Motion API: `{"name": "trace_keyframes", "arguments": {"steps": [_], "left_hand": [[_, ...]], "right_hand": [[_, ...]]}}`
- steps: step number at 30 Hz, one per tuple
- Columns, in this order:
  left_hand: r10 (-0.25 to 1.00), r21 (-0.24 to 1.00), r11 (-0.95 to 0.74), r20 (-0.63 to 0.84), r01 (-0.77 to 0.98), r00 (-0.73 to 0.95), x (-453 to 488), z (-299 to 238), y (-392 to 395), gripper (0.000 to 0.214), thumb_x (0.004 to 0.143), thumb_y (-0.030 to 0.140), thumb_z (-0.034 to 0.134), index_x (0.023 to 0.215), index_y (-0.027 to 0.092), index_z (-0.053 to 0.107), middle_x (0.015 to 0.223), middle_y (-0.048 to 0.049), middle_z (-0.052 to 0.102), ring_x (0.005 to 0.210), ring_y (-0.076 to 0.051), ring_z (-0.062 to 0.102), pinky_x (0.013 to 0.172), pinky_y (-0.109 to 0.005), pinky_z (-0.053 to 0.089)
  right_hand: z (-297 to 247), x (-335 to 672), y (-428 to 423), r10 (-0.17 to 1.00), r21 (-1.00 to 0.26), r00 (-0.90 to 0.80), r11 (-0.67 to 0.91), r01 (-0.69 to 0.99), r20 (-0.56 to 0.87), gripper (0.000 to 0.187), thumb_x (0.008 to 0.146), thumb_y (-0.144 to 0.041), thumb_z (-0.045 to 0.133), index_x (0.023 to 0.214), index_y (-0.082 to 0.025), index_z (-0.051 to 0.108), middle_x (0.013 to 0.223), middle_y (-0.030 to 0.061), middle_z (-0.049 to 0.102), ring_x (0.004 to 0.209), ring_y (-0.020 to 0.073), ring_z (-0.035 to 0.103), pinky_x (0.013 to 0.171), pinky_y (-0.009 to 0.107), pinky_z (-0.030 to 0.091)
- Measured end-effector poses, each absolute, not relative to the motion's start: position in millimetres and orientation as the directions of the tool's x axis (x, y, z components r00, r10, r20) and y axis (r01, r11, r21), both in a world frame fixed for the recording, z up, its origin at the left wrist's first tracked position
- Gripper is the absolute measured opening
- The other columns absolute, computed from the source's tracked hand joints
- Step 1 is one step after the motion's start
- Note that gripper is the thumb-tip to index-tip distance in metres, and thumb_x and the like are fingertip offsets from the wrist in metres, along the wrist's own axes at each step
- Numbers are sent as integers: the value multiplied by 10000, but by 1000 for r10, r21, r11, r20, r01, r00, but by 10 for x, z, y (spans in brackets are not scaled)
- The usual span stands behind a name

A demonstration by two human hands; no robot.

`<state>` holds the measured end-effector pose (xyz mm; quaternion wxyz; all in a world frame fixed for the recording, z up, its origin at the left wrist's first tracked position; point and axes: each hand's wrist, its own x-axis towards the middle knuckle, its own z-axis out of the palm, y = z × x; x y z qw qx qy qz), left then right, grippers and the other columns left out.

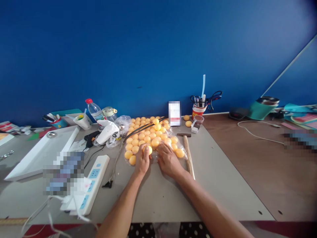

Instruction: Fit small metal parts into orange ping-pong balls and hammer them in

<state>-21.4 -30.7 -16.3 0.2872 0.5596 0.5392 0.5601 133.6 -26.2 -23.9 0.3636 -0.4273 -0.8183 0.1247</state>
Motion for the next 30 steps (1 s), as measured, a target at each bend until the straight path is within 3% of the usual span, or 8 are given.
{"name": "trace_keyframes", "arguments": {"steps": [10,14,19,26,28,30], "left_hand": [[930,900,-280,341,333,-140,-189,-208,-325,336,935,484,413,989,194,572,743,-10,586,534,-118,525,610,-266,444],[930,890,-278,343,362,-129,-196,-231,-325,326,942,468,399,994,191,564,731,-10,586,550,-128,535,620,-271,448],[931,857,-263,346,443,-118,-194,-242,-326,317,944,443,382,1000,186,558,789,-34,611,567,-132,547,641,-287,465],[908,809,-298,404,506,-112,-168,-207,-329,288,933,420,390,966,191,562,911,-79,662,828,-191,627,783,-323,496],[908,822,-302,402,483,-116,-156,-193,-339,285,930,430,401,957,198,564,940,-78,666,867,-194,630,801,-324,499],[935,882,-251,328,400,-137,-139,-177,-349,304,927,457,406,970,201,564,876,-59,659,780,-182,631,733,-315,508]], "right_hand": [[-165,1331,-323,886,-450,-396,464,763,243,264,822,-206,571,1046,-97,660,1198,189,605,1269,320,431,1079,427,369],[-148,1337,-327,891,-440,-399,455,774,218,182,825,-211,580,957,-127,675,1175,176,616,1248,316,447,1059,421,375],[-186,1347,-301,883,-481,-389,469,741,263,218,808,-124,537,985,-102,663,1091,178,644,1149,298,520,1039,418,396],[-161,1328,-263,847,-679,-266,529,509,460,295,789,-83,447,961,-159,674,1060,137,674,1032,254,596,952,411,457],[-118,1322,-264,886,-787,-218,463,408,408,281,792,-111,439,902,-176,690,1001,105,699,961,235,623,891,382,478],[-78,1323,-265,947,-901,-147,319,293,287,240,785,-166,468,848,-181,699,924,77,714,879,219,637,825,355,487]]}}
